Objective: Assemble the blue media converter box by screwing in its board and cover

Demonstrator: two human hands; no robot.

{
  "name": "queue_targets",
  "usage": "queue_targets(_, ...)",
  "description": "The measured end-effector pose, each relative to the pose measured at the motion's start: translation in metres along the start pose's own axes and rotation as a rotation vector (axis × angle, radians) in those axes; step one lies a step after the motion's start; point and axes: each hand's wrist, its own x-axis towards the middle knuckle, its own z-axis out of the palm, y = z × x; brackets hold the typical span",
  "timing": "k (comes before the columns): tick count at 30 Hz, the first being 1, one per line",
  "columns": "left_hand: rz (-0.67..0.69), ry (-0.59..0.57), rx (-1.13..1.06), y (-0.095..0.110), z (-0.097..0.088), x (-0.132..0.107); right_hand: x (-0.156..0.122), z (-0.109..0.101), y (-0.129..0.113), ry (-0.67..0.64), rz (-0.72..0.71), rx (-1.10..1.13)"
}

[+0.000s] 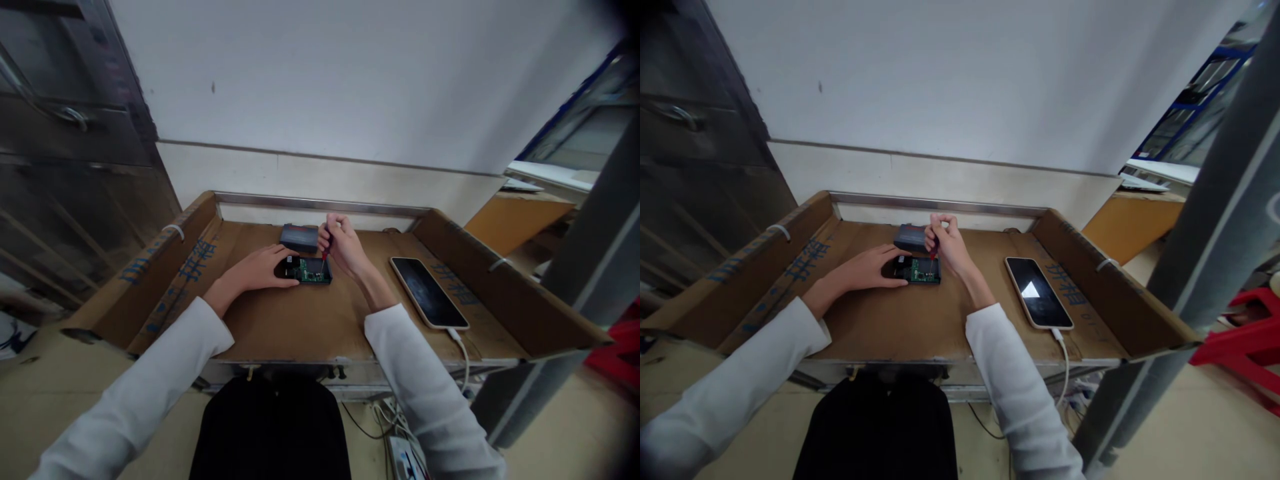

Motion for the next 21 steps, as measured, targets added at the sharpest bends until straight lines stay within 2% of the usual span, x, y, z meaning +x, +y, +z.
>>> queue_targets(3, 0.009, 0.003, 0.000, -0.0010, 0.0009, 0.0002, -0.0006, -0.0014, 0.0000, -0.024, -0.018, -0.026)
queue_targets(8, 0.012, -0.002, 0.016, -0.0008, 0.0003, 0.0000, -0.0011, -0.0016, -0.0033, -0.097, 0.038, -0.027)
queue_targets(12, 0.013, -0.009, 0.029, -0.0008, 0.0003, 0.0002, -0.0006, 0.0009, -0.0037, -0.077, 0.087, 0.026)
queue_targets(15, 0.012, -0.002, 0.036, -0.0014, 0.0010, 0.0004, -0.0005, 0.0019, -0.0020, -0.045, 0.050, 0.037)
queue_targets(21, 0.017, -0.003, 0.036, -0.0018, 0.0009, 0.0006, -0.0023, -0.0005, -0.0008, -0.065, -0.038, -0.037)
